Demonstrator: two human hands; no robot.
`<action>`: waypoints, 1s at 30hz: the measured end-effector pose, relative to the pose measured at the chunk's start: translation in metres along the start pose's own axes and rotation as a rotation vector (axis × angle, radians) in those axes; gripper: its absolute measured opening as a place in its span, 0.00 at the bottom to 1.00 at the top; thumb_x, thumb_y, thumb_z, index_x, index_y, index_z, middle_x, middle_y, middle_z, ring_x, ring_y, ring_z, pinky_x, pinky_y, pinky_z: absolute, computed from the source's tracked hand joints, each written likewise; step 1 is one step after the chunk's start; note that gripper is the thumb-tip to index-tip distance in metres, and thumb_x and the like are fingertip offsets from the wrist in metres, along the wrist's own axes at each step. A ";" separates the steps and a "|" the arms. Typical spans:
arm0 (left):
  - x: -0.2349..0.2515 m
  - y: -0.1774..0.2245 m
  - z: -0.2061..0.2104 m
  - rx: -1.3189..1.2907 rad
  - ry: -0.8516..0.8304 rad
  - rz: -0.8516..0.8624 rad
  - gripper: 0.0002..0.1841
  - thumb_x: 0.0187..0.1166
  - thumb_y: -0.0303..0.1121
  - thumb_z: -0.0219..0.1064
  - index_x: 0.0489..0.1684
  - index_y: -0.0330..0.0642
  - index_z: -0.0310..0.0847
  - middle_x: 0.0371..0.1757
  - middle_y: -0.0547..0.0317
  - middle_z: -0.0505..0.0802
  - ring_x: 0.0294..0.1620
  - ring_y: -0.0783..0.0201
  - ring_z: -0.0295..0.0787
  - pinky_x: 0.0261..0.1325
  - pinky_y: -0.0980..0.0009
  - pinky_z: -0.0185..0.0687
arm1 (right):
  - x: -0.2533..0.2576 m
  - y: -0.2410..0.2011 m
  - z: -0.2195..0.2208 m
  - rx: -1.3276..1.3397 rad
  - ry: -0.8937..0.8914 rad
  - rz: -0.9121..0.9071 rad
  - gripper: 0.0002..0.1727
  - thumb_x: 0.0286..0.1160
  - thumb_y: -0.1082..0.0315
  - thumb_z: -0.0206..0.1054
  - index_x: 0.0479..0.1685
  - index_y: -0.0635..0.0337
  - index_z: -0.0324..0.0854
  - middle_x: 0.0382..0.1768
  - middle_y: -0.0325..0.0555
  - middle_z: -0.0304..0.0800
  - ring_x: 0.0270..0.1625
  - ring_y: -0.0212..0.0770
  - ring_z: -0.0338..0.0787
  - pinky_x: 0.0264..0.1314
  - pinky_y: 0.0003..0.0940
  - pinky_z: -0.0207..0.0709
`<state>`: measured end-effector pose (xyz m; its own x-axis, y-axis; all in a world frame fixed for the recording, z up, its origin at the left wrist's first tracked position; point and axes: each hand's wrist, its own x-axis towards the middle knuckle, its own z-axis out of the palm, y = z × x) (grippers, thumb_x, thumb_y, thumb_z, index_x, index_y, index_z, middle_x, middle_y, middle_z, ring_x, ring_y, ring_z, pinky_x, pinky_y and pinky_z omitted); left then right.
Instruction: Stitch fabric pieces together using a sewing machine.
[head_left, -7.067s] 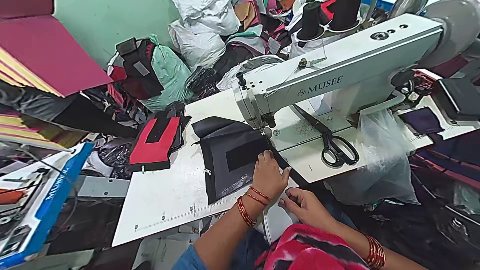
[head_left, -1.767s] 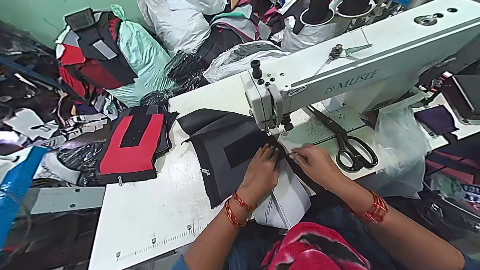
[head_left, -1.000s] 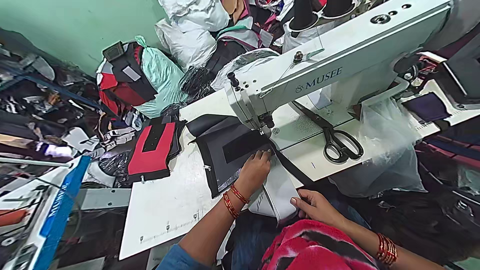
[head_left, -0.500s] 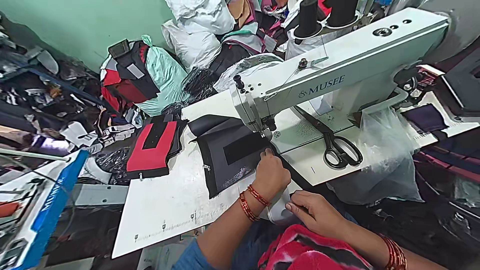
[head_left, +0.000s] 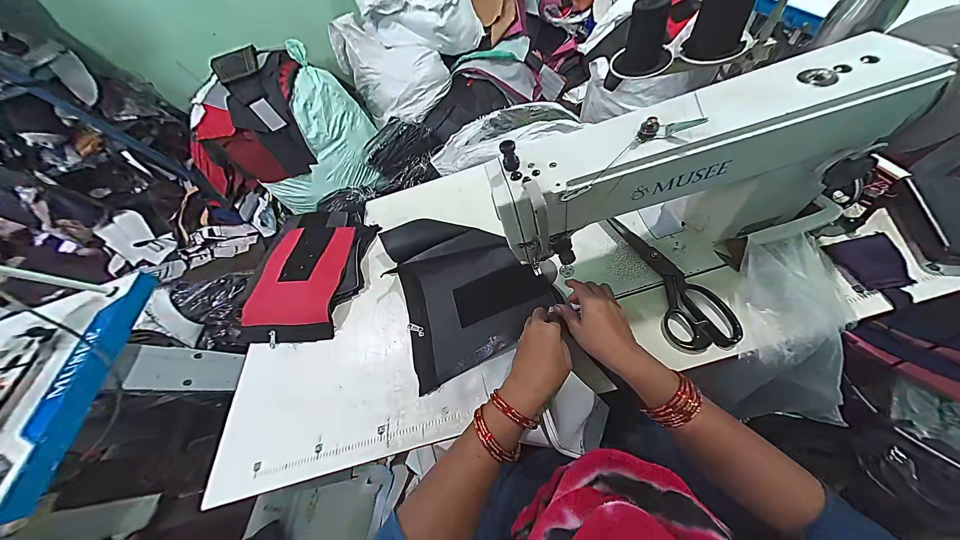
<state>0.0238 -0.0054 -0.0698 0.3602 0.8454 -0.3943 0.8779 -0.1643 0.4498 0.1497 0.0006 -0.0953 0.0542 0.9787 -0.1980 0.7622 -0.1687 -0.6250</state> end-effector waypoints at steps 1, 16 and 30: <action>0.000 -0.001 0.000 -0.008 0.004 0.004 0.19 0.82 0.22 0.54 0.65 0.22 0.82 0.72 0.29 0.80 0.76 0.41 0.78 0.80 0.55 0.72 | 0.001 -0.005 0.005 -0.007 0.019 0.010 0.26 0.88 0.57 0.62 0.76 0.66 0.77 0.60 0.58 0.89 0.70 0.60 0.82 0.74 0.54 0.72; -0.003 -0.012 0.006 -0.124 0.092 0.051 0.23 0.80 0.23 0.54 0.72 0.25 0.79 0.70 0.31 0.83 0.72 0.44 0.81 0.78 0.57 0.74 | -0.018 0.006 0.015 0.433 0.020 0.053 0.18 0.82 0.74 0.59 0.66 0.68 0.85 0.53 0.57 0.92 0.50 0.40 0.90 0.59 0.33 0.80; -0.001 0.002 -0.002 0.083 -0.033 0.033 0.19 0.82 0.24 0.55 0.65 0.22 0.81 0.77 0.30 0.78 0.79 0.39 0.75 0.81 0.52 0.70 | -0.021 0.014 0.010 0.478 -0.006 -0.006 0.18 0.79 0.77 0.60 0.63 0.67 0.87 0.49 0.53 0.92 0.44 0.33 0.86 0.52 0.26 0.78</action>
<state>0.0250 -0.0060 -0.0670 0.3982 0.8220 -0.4072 0.8880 -0.2341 0.3958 0.1527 -0.0230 -0.1080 0.0459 0.9794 -0.1964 0.3800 -0.1990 -0.9033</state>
